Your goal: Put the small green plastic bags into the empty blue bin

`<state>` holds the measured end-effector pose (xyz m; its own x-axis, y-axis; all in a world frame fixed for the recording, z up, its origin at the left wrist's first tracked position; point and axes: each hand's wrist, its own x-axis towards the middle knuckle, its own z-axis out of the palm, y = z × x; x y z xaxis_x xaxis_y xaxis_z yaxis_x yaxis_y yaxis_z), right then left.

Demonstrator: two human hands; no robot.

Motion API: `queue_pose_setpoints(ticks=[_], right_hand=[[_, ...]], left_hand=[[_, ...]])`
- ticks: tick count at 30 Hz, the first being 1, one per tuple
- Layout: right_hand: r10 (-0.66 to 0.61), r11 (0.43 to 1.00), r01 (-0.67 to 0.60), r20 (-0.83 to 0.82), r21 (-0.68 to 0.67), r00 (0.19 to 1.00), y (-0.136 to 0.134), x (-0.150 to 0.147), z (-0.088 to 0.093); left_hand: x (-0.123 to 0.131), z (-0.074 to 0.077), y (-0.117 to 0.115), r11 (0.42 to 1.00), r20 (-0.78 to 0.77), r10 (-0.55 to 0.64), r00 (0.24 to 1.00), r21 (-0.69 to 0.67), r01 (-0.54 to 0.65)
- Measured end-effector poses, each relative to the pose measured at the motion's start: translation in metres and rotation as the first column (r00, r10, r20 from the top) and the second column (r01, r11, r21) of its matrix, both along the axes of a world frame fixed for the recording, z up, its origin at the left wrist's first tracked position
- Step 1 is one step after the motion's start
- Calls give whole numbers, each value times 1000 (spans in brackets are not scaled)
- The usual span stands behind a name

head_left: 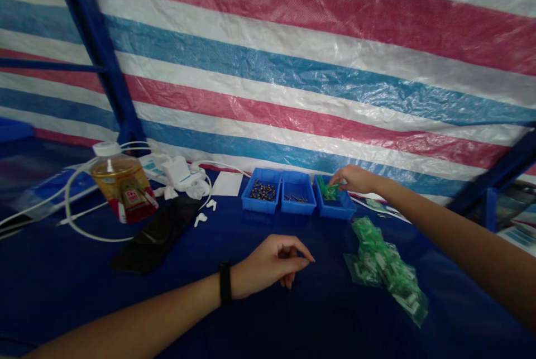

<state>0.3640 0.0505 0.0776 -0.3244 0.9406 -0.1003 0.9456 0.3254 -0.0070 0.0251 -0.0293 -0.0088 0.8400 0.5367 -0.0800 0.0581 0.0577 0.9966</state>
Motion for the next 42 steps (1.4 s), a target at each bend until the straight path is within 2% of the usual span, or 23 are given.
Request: queue_pose_setpoints(ticks=[5,9,12,15,18,21,23,25,27,29,34,37,40,42], right_hand=[[-34,999,33,-89,-7,995,5,4,10],[-81,995,90,-151,51,985,7,-3,-4],[-94,991,110,-188,81,978,-1,-14,-13],[-107,985,137,-248,106,963,-27,-18,-2],[-169,964,219,-286,151,943,-66,-9,13],[-313,941,331,-196,64,929,-106,4,6],[-400,916,400,-187,-39,897,-124,9,-13],[-456,890,428,-287,-158,843,-131,11,-34],[-488,873,431,-415,-229,767,-130,10,-50],[-501,864,435,-505,-252,703,-126,8,-57],[-564,821,469,-590,-325,578,-119,12,-57],[-564,821,470,-585,-324,582,-122,20,-53],[-556,822,481,-612,-305,562,-131,27,-41],[-534,822,498,-679,-278,504,-138,27,-29]], left_hand=[[-1,5,-2,1000,-21,-1,1000,-2,1],[0,4,-2,1000,-19,1,1000,5,-1],[0,1,-1,1000,0,0,1000,5,0],[-1,-1,0,1000,4,-9,1000,1,9],[-1,-1,0,1000,7,-17,1000,15,17],[-1,1,0,999,-3,-20,1000,33,20],[-1,1,0,999,-14,-22,1000,35,22],[0,0,1,999,-21,-20,1000,34,21],[1,-1,1,999,-24,-15,1000,36,16],[1,-1,1,999,-24,-9,1000,39,10],[1,2,1,1000,-28,-8,1000,26,9],[1,3,1,1000,-43,-14,999,23,15],[1,2,2,999,-38,-22,999,27,23],[0,1,1,999,-32,-24,999,31,25]])
